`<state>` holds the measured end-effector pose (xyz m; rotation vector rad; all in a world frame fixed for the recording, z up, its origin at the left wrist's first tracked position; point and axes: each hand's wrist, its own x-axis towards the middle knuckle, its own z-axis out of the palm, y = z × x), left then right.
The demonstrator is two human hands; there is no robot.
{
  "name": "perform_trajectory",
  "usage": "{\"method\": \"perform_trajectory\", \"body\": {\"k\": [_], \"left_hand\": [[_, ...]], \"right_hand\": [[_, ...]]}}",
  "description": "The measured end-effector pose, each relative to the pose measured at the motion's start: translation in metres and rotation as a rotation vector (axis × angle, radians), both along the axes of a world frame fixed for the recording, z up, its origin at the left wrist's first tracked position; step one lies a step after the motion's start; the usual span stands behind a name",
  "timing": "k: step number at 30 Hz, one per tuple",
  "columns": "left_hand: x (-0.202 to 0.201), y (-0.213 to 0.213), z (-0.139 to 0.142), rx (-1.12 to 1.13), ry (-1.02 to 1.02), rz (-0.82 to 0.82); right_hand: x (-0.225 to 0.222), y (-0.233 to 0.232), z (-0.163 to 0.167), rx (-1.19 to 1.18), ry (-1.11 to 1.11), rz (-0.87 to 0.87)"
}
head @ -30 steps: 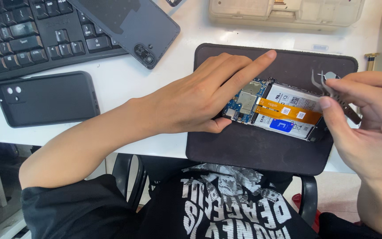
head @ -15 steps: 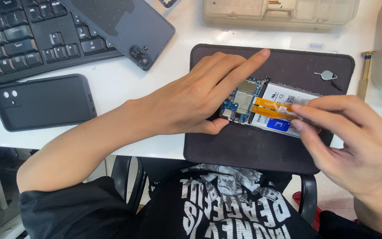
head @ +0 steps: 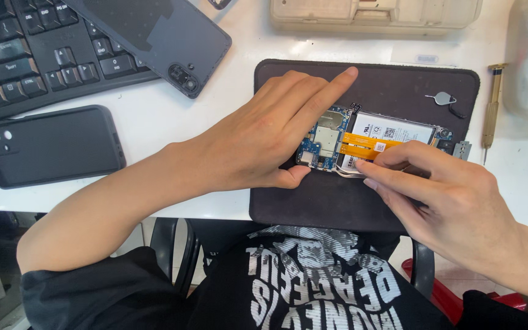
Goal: The person uses tweezers to carefully manipulate and reseat ribbon cables and connectors on a disassembled smartphone motherboard. They then use a hair dryer to apply heat to the board, likely to soften adhesive or assist with component seating.
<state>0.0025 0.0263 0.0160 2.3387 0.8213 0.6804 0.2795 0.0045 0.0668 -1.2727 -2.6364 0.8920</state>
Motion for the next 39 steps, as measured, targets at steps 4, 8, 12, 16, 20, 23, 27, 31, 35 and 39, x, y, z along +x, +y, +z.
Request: {"method": "perform_trajectory", "body": {"k": [4,8,12,16,20,23,27,31,35,39], "left_hand": [[0.0,0.0,-0.001,0.03,0.009,-0.006],[0.0,0.001,-0.001,0.022,0.019,-0.01],[0.001,0.001,-0.002,0.03,0.022,-0.009],[0.0,0.001,-0.003,0.035,0.029,-0.009],[0.001,0.001,-0.005,0.037,0.034,-0.01],[0.003,0.002,-0.006,0.035,0.025,-0.008],[0.002,0.002,-0.006,0.033,0.026,-0.016],[0.0,0.003,-0.003,0.037,0.028,-0.034],[0.0,0.003,0.0,0.035,0.051,-0.039],[0.0,0.004,0.001,0.046,0.064,-0.039]], "right_hand": [[-0.001,0.001,-0.001,0.02,0.013,0.018],[-0.002,0.002,-0.001,0.027,0.003,0.019],[-0.002,0.003,0.0,-0.003,-0.041,0.017],[-0.001,0.005,-0.001,-0.048,-0.096,0.055],[0.002,0.011,-0.003,-0.001,-0.102,0.137],[0.006,0.014,-0.004,0.146,-0.006,0.261],[0.012,0.023,-0.009,0.17,0.026,0.372],[0.015,0.031,-0.009,0.26,-0.035,0.508],[0.01,0.043,-0.008,0.284,0.013,0.579],[0.005,0.036,-0.006,0.406,0.045,0.589]]}}
